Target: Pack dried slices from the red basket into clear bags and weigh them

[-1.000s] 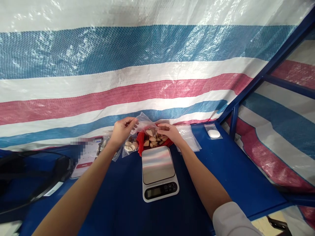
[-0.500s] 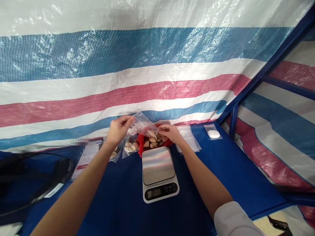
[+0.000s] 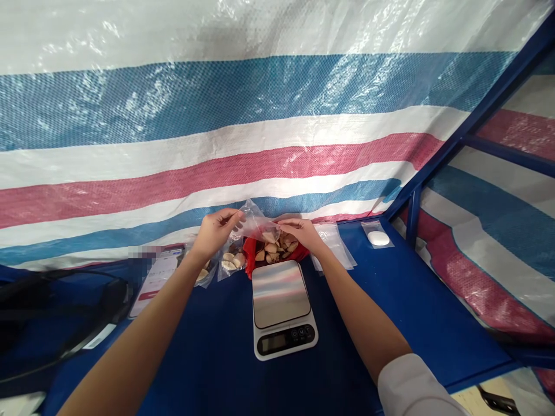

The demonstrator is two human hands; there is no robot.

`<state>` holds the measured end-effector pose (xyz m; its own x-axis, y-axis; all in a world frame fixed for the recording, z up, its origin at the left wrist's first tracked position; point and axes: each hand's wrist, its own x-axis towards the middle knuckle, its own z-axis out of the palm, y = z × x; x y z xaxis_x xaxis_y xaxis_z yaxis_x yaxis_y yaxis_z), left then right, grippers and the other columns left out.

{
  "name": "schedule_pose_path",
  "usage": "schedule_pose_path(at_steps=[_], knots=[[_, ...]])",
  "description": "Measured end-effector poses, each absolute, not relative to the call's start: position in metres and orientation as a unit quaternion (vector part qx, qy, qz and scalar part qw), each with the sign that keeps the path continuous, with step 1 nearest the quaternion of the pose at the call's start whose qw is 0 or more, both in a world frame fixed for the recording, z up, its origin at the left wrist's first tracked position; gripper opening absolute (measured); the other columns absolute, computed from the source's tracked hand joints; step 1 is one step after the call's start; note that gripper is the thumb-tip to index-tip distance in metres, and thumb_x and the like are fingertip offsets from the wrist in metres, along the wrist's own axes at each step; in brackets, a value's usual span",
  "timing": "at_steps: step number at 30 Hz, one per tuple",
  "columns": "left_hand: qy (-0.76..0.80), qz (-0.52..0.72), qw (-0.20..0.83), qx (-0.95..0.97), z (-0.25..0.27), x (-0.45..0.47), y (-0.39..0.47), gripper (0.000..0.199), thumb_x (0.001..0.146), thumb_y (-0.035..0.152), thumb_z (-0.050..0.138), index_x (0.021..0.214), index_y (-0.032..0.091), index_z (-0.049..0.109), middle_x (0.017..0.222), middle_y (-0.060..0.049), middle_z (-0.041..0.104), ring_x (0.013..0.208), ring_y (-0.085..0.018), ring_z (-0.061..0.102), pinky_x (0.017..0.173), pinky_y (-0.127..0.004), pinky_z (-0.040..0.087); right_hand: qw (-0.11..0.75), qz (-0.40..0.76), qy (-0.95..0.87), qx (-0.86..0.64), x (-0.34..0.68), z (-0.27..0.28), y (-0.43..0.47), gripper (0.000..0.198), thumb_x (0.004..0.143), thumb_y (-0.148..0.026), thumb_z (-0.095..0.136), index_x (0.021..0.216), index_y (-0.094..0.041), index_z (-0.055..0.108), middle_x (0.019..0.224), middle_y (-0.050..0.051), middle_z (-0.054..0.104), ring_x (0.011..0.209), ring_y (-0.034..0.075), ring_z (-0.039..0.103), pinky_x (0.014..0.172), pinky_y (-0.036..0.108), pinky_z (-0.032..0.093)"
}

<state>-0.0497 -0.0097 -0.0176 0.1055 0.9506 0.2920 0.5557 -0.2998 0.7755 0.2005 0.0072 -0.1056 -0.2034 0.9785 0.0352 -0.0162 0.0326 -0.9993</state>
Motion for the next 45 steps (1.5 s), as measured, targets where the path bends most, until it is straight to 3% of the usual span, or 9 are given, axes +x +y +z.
schedule_pose_path(at_steps=[8, 12, 16, 20, 25, 33, 40, 45], knots=[[0.545, 0.411, 0.244, 0.689, -0.009, -0.061, -0.013, 0.046, 0.086, 0.063, 0.064, 0.086, 0.019, 0.074, 0.075, -0.005, 0.076, 0.068, -0.020, 0.070, 0.068, -0.030, 0.056, 0.477, 0.536, -0.550, -0.429, 0.197, -0.102, 0.019, 0.032, 0.068, -0.044, 0.083, 0.090, -0.020, 0.082, 0.091, 0.004, 0.079, 0.069, 0.017, 0.067, 0.065, 0.030, 0.059], [0.546, 0.417, 0.218, 0.693, -0.007, -0.066, -0.015, 0.043, 0.088, 0.061, 0.063, 0.084, 0.020, 0.075, 0.073, -0.005, 0.075, 0.070, -0.020, 0.070, 0.070, -0.030, 0.055, 0.490, 0.492, -0.574, -0.432, 0.196, -0.102, 0.022, 0.029, 0.069, -0.043, 0.083, 0.087, -0.020, 0.082, 0.090, 0.004, 0.079, 0.080, 0.021, 0.070, 0.072, 0.032, 0.059], [0.538, 0.410, 0.229, 0.700, -0.013, -0.065, -0.014, 0.045, 0.088, 0.063, 0.062, 0.084, 0.020, 0.074, 0.073, -0.005, 0.074, 0.068, -0.020, 0.070, 0.068, -0.030, 0.055, 0.476, 0.495, -0.593, -0.420, 0.193, -0.102, 0.019, 0.027, 0.073, -0.044, 0.080, 0.088, -0.021, 0.082, 0.091, 0.005, 0.079, 0.073, 0.019, 0.069, 0.070, 0.032, 0.058], [0.533, 0.405, 0.237, 0.704, -0.019, -0.064, -0.013, 0.046, 0.088, 0.063, 0.062, 0.083, 0.019, 0.074, 0.076, -0.006, 0.075, 0.068, -0.020, 0.069, 0.067, -0.030, 0.055, 0.452, 0.477, -0.643, -0.393, 0.194, -0.098, 0.013, 0.025, 0.075, -0.042, 0.081, 0.090, -0.021, 0.083, 0.098, 0.005, 0.080, 0.088, 0.021, 0.072, 0.084, 0.033, 0.058], [0.543, 0.426, 0.236, 0.684, -0.016, -0.069, -0.014, 0.043, 0.087, 0.061, 0.063, 0.085, 0.019, 0.074, 0.076, -0.005, 0.075, 0.069, -0.020, 0.071, 0.070, -0.031, 0.058, 0.438, 0.491, -0.646, -0.386, 0.200, -0.102, 0.016, 0.028, 0.076, -0.043, 0.081, 0.092, -0.021, 0.083, 0.094, 0.006, 0.079, 0.087, 0.021, 0.073, 0.079, 0.032, 0.059], [0.544, 0.432, 0.246, 0.676, -0.019, -0.068, -0.019, 0.042, 0.087, 0.059, 0.063, 0.085, 0.018, 0.073, 0.081, -0.005, 0.076, 0.071, -0.020, 0.071, 0.069, -0.030, 0.058, 0.480, 0.460, -0.654, -0.360, 0.200, -0.112, 0.021, 0.021, 0.078, -0.039, 0.080, 0.090, -0.022, 0.081, 0.101, 0.005, 0.079, 0.097, 0.023, 0.073, 0.088, 0.034, 0.059], [0.539, 0.377, 0.262, 0.706, -0.032, -0.063, -0.014, 0.049, 0.087, 0.067, 0.062, 0.086, 0.019, 0.072, 0.074, -0.005, 0.074, 0.067, -0.020, 0.069, 0.067, -0.032, 0.054, 0.471, 0.459, -0.664, -0.356, 0.199, -0.104, 0.013, 0.021, 0.080, -0.034, 0.077, 0.096, -0.021, 0.080, 0.107, 0.006, 0.079, 0.099, 0.022, 0.074, 0.093, 0.035, 0.059], [0.524, 0.399, 0.284, 0.697, -0.041, -0.068, -0.011, 0.049, 0.089, 0.066, 0.061, 0.085, 0.019, 0.072, 0.078, -0.005, 0.074, 0.071, -0.020, 0.068, 0.071, -0.032, 0.055, 0.446, 0.425, -0.693, -0.375, 0.204, -0.104, 0.014, 0.030, 0.083, -0.025, 0.073, 0.113, -0.023, 0.077, 0.109, 0.006, 0.079, 0.102, 0.021, 0.074, 0.096, 0.037, 0.058]])
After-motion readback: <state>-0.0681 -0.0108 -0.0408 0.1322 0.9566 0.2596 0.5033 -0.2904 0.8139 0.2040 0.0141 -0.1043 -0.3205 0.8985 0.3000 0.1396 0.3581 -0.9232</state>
